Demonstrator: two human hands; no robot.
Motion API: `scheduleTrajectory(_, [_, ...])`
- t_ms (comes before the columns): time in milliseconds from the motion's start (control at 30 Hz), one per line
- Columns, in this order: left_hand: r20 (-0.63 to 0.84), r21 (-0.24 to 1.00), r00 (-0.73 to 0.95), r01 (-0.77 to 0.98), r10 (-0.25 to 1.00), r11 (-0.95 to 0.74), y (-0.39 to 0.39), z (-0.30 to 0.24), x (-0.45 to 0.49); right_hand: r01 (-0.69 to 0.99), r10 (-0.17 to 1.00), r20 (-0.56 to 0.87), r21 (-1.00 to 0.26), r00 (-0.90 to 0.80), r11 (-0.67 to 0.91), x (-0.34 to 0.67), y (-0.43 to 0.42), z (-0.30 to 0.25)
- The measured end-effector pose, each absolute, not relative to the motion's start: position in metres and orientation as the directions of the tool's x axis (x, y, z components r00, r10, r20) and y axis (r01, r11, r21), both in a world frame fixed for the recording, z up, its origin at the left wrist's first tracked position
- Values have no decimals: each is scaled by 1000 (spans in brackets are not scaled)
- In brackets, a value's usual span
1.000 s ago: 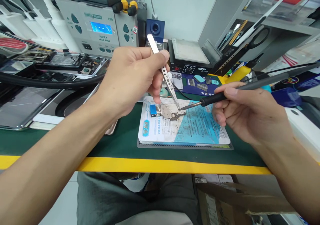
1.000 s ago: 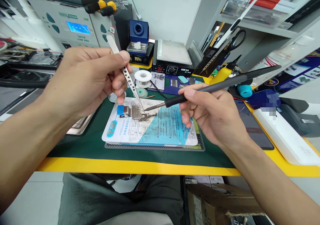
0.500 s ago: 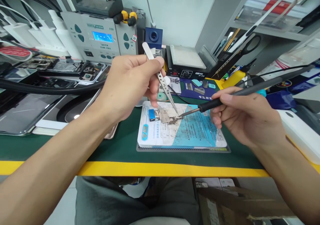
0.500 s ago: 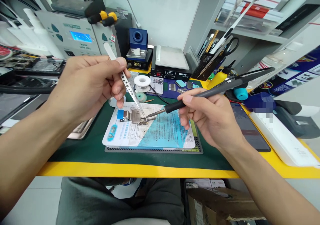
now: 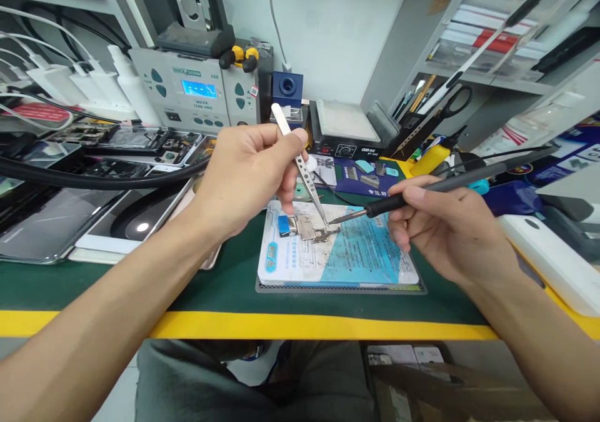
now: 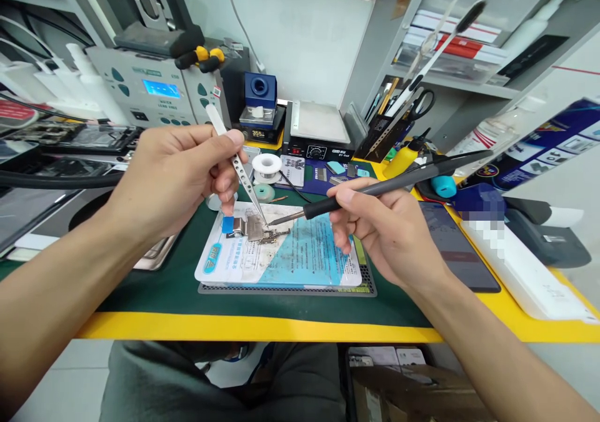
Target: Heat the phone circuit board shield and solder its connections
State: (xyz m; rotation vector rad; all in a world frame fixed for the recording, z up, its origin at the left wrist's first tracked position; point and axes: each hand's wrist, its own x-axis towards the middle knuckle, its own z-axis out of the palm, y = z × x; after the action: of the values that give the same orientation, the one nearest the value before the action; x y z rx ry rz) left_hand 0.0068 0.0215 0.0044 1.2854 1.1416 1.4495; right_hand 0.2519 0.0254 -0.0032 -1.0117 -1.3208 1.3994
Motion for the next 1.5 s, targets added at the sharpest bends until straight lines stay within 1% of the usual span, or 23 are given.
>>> scheduleTrajectory(233, [216,976,-128,28,968,-214,19,6,6,-64,970,71,-996,-231,58,254,25,-4])
scheduleTrajectory(467, [191,981,-169,-5,967,-195,17,10,8,-72,964,89,-995,-252,73,252,24,-3])
scheduleTrajectory(667, [97,984,-101,-142,990,-111,19,8,5,-123,964,67,-992,-258,36,253,25,1])
scheduleTrajectory(800, [37,983,-70,-176,997,-49,21,10,2,-139,966,56,-990,-254,21,257,27,6])
scheduleTrajectory(1000, [9,969,14,-246,1000,-6,22,14,0,-167,970,37,-986,-242,-4,259,26,8])
scheduleTrajectory(1200, [-15,969,47,-246,999,26,21,14,0,-209,969,27,-978,-245,-25,259,24,4])
scheduleTrajectory(1500, [-14,956,85,-289,996,38,21,13,-1,-179,959,15,-983,-282,-37,260,22,6])
